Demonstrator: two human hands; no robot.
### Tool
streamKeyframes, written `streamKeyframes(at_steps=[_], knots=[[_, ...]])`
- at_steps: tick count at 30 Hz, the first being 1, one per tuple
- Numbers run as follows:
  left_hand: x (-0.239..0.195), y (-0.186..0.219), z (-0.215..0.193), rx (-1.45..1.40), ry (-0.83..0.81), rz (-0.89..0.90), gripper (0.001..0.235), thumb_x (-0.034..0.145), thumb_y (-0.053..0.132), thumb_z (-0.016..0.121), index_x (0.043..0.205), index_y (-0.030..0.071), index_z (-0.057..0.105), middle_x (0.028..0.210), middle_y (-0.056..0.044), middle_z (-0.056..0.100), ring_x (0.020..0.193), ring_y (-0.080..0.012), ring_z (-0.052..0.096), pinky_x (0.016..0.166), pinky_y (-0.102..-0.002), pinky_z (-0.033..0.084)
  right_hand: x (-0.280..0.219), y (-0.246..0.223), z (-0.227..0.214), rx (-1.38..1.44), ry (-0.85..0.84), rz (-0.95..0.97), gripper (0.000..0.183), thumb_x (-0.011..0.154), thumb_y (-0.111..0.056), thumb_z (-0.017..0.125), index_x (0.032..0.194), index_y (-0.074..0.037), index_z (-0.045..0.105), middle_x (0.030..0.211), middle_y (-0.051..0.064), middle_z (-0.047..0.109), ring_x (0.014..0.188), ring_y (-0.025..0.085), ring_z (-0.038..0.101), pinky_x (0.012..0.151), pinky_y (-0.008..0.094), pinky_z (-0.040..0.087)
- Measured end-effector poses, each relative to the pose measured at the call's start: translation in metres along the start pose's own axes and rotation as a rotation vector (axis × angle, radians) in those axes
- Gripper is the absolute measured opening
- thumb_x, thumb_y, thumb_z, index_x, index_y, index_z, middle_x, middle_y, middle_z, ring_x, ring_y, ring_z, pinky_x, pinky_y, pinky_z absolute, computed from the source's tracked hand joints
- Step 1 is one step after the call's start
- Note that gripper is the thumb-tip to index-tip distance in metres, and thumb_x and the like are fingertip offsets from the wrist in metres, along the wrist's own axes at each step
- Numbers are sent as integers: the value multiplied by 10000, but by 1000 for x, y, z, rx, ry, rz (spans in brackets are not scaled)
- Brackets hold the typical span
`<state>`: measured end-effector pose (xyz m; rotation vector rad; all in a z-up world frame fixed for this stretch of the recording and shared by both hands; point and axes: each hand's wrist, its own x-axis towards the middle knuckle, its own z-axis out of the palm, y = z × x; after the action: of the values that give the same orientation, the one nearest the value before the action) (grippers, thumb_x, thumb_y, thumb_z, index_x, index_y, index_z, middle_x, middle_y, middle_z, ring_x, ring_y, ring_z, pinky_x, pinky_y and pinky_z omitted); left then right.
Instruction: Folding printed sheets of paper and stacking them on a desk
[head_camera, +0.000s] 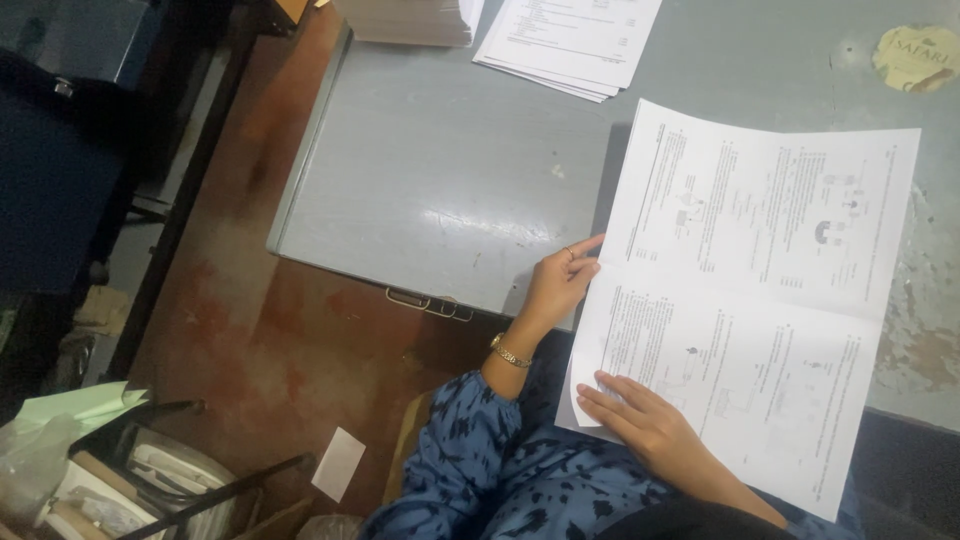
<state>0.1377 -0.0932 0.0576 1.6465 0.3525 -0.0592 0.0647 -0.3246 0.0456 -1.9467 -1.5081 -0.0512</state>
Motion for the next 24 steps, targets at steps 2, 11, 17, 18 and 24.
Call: streamKeyframes(at_steps=[2, 11, 17, 18, 24], knots=[[-2, 4, -1, 2, -21, -19, 472, 999, 155, 569, 1471, 163, 560, 1092, -76, 784, 623, -38, 598, 562, -197, 510, 0, 0, 0, 6, 0, 6, 368, 1017, -100, 532, 1381, -79, 586, 1439, 61, 623, 1363, 343, 560, 1098, 487, 488], [-2, 3, -1, 11, -37, 4, 461, 1011, 160, 557, 1472, 179, 554, 1143, -88, 773, 630, -45, 615, 549, -197, 502, -2, 3, 3, 23, -32, 11, 397, 1022, -100, 519, 1417, -87, 555, 1473, 68, 595, 1382, 357, 538, 1092, 495, 479], [-2, 6, -1, 28, -35, -11, 473, 1006, 163, 557, 1478, 181, 541, 1169, -95, 767, 718, -78, 675, 613, -215, 558, -1, 1, 1, 47, -63, 39, 437, 995, -125, 579, 1430, -95, 553, 1482, 77, 589, 1395, 352, 525, 1094, 503, 472], [-3, 8, -1, 29, -36, -12, 473, 1006, 163, 557, 1478, 181, 541, 1169, -95, 767, 718, -78, 675, 613, -215, 558, 0, 1, 1, 48, -62, 40, 437, 995, -125, 579, 1430, -95, 553, 1482, 77, 589, 1395, 352, 525, 1094, 503, 472], [-3, 8, -1, 74, -34, -1, 457, 1026, 197, 543, 1482, 180, 544, 1043, -43, 795, 535, -28, 528, 466, -178, 429, -1, 3, 3, 47, -39, 25, 426, 1002, -132, 568, 1426, -94, 557, 1475, 78, 593, 1395, 359, 525, 1115, 510, 469]])
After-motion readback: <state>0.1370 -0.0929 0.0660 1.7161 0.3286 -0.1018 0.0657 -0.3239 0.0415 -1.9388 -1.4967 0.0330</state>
